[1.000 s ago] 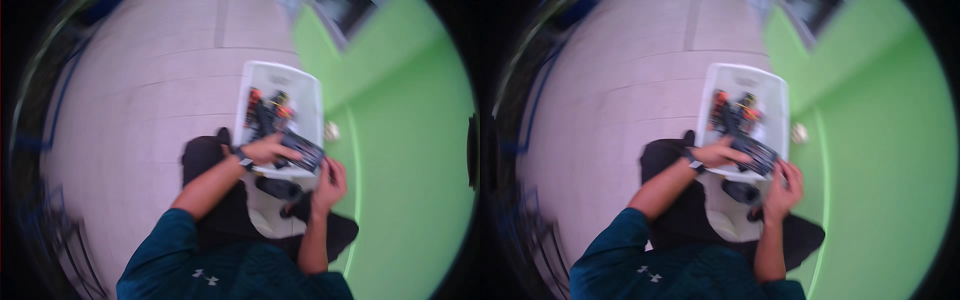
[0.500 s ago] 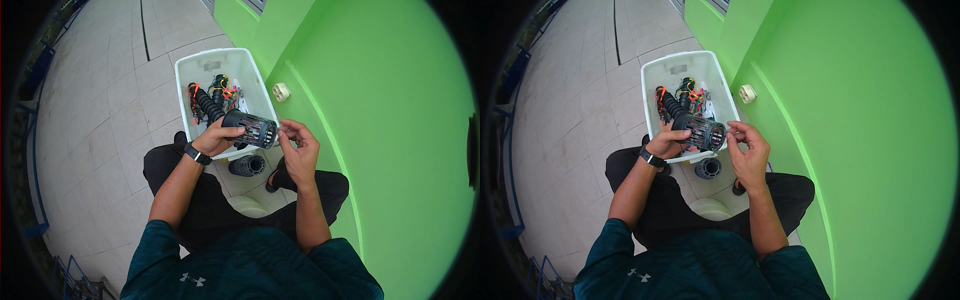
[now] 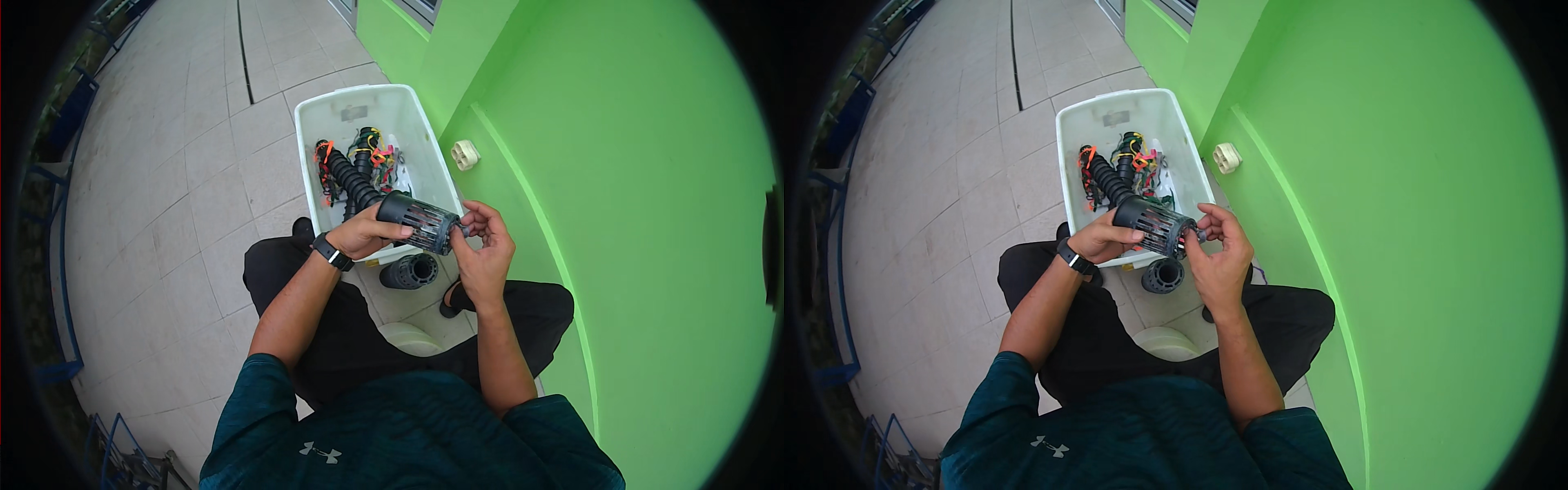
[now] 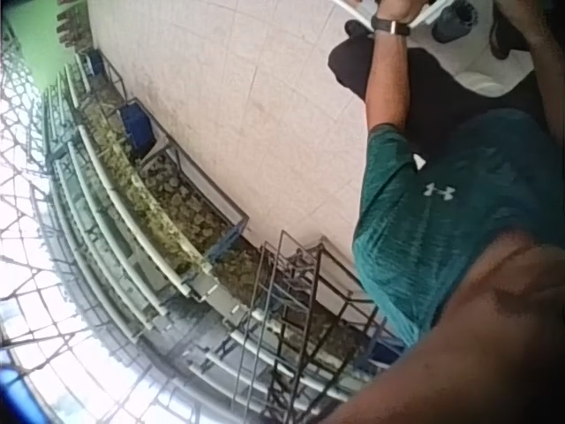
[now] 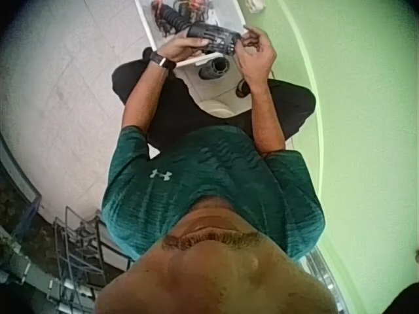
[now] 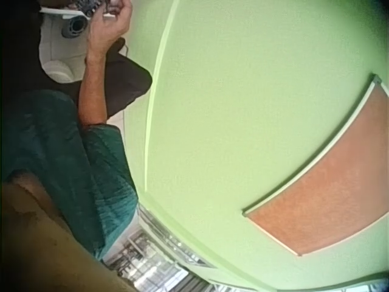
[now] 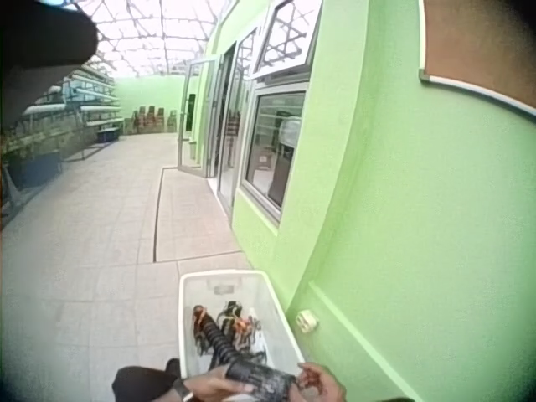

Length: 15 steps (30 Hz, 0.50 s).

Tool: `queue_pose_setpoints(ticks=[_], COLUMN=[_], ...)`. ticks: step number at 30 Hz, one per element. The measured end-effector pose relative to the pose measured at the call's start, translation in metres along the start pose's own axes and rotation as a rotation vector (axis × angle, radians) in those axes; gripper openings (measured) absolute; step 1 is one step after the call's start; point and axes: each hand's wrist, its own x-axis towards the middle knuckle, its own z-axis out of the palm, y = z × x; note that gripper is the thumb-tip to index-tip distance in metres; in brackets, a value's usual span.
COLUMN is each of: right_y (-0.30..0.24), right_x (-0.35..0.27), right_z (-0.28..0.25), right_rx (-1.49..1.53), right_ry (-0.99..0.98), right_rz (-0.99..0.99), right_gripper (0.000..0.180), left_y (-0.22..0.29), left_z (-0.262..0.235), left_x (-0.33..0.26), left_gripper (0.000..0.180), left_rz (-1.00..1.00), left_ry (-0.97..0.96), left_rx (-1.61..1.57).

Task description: Assemble plastic hydroponic pipe components and caps from a storage bin.

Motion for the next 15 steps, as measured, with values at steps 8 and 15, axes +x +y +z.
queue_pose_setpoints(ticks=[8,15], right_y=[-0.011,-0.016], right_x=[-0.012,-0.009], right_z=[-0.008,0.017], right_rx=[0.173,0.156], right_ry=[-0.011,0.057], right_rz=[0.102,0.073], right_gripper=[0.032,0.023], left_y=[-0.01,0.002], left_z=[-0.006,-0.016], left_x=[0.004,-0.013], left_gripper=[0.051,0.049], left_rz=[-0.006,0.022], left_ry=[0.047,0.066], left_rx=[-0.081,-0.109])
